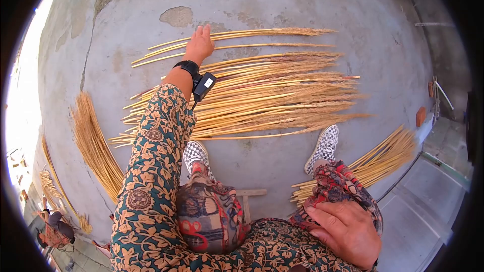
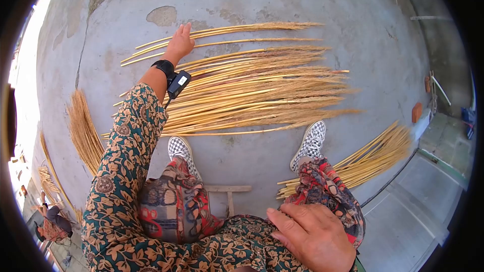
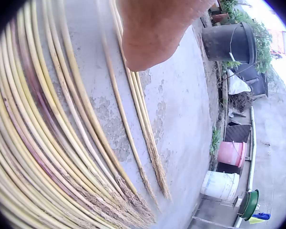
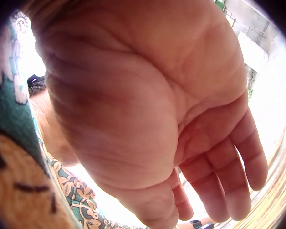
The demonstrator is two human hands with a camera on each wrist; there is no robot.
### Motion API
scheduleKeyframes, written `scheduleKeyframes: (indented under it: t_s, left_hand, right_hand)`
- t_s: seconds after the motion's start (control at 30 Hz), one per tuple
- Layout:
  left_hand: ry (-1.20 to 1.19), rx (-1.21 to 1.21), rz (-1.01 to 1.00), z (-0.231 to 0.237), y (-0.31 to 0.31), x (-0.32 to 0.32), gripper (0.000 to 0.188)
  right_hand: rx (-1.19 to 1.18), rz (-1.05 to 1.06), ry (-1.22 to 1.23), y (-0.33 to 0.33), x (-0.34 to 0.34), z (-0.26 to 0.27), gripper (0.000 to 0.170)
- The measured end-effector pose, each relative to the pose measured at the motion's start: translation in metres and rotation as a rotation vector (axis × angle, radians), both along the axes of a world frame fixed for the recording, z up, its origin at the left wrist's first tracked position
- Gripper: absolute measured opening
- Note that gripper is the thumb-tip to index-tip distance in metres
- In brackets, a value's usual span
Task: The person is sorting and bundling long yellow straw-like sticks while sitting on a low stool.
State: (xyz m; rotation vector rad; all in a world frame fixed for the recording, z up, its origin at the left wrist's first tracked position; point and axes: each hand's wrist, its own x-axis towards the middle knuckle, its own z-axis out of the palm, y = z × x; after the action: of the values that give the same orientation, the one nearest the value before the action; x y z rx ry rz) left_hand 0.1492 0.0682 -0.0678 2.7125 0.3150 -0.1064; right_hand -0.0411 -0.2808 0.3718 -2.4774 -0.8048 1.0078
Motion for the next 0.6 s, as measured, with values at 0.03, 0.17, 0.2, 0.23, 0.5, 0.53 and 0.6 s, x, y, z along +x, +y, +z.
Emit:
scheduleKeyframes:
  t_s: [0.03, 0.17, 0.2, 0.23, 0.5, 0.53, 0.6]
  left_hand:
    - [0.095, -0.031, -0.004, -0.004, 0.006, 0.004, 0.055]
    - [0.157, 0.114, -0.056, -0.003, -0.002, -0.015, 0.044]
    - [0.16, 0.121, -0.079, 0.0, -0.005, -0.02, 0.043]
    - [0.164, 0.128, -0.104, 0.004, -0.009, -0.026, 0.041]
    - [-0.053, 0.218, -0.26, 0.001, -0.046, -0.114, 0.037]
    - [-0.057, 0.233, -0.299, 0.0, -0.048, -0.121, 0.037]
    - [-0.006, 0.217, -0.355, 0.006, -0.054, -0.13, 0.038]
  right_hand:
    - [0.002, 0.002, 0.003, 0.0, 0.0, -0.001, 0.04]
    - [-0.025, -0.001, 0.003, -0.002, -0.001, -0.002, 0.042]
    - [-0.031, 0.012, -0.024, -0.004, -0.002, -0.006, 0.044]
    - [-0.037, 0.023, -0.049, -0.005, -0.005, -0.009, 0.047]
    - [-0.013, 0.004, -0.05, -0.009, -0.012, -0.006, 0.047]
    - [-0.013, 0.004, -0.049, -0.01, -0.011, -0.006, 0.047]
    - [-0.008, 0.008, -0.061, -0.01, -0.011, -0.006, 0.047]
